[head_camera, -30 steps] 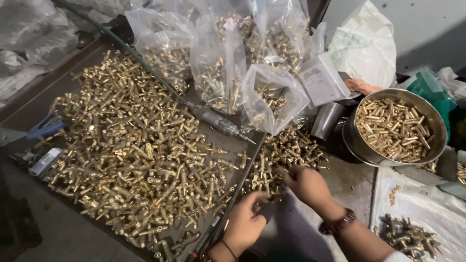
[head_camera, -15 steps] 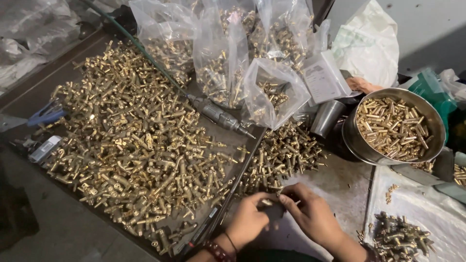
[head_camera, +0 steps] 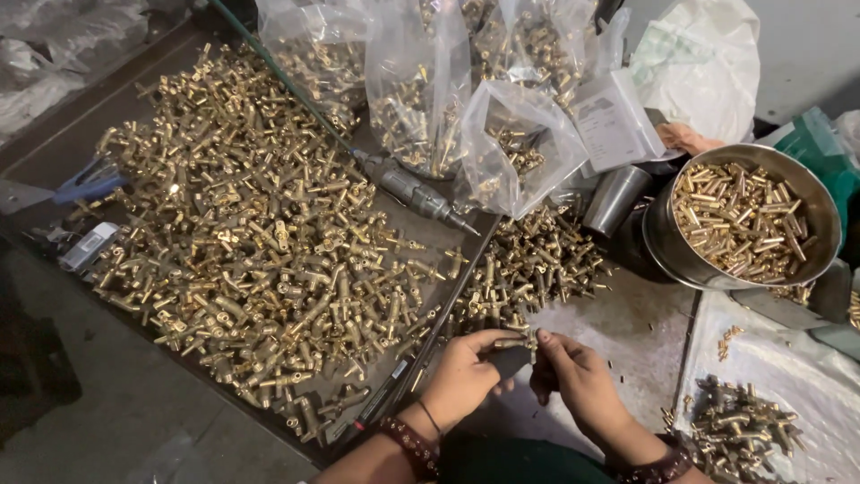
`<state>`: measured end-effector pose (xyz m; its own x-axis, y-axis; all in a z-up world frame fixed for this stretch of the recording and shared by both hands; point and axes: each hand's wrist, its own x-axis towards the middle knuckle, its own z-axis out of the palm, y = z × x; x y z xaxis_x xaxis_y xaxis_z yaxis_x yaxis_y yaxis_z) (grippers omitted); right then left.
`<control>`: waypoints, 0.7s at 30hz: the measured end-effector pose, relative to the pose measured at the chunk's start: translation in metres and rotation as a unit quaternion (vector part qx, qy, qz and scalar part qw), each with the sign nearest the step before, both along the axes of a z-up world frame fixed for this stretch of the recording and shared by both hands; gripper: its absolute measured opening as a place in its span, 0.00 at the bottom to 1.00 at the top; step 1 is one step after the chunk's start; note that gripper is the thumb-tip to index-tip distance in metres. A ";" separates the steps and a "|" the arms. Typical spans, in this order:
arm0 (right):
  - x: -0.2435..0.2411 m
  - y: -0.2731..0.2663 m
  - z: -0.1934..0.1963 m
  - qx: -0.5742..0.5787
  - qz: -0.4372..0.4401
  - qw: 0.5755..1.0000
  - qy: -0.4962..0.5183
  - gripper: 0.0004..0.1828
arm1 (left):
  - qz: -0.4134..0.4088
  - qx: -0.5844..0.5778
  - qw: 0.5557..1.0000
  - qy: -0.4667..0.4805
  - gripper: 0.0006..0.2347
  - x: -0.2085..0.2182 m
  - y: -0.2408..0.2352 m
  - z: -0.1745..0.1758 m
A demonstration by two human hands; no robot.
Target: Sorting and inspecting small brass valve components at a workbench.
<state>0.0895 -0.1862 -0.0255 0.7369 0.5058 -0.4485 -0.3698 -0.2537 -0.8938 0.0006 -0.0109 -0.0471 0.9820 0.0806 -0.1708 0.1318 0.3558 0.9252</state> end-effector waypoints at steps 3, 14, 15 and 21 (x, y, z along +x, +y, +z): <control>-0.002 -0.004 -0.015 -0.025 -0.048 0.996 -0.066 0.22 | -0.013 -0.008 0.999 0.040 0.10 0.002 -0.002 0.002; -0.015 0.004 0.031 -0.056 0.061 0.789 -0.609 0.09 | -0.031 -0.161 0.985 0.048 0.09 0.001 0.003 -0.005; -0.014 0.004 0.030 -0.054 0.064 0.771 -0.632 0.09 | -0.014 -0.141 0.990 0.011 0.11 0.002 0.002 -0.001; -0.003 -0.001 0.002 -0.102 -0.036 0.951 -0.289 0.21 | 0.022 -0.022 0.998 -0.057 0.17 0.002 -0.003 0.001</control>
<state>0.0867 -0.1868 -0.0232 0.9197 0.3905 -0.0407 0.1461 -0.4365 -0.8878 0.0028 -0.0137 -0.0458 0.9909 0.1194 -0.0626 0.0098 0.3990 0.9169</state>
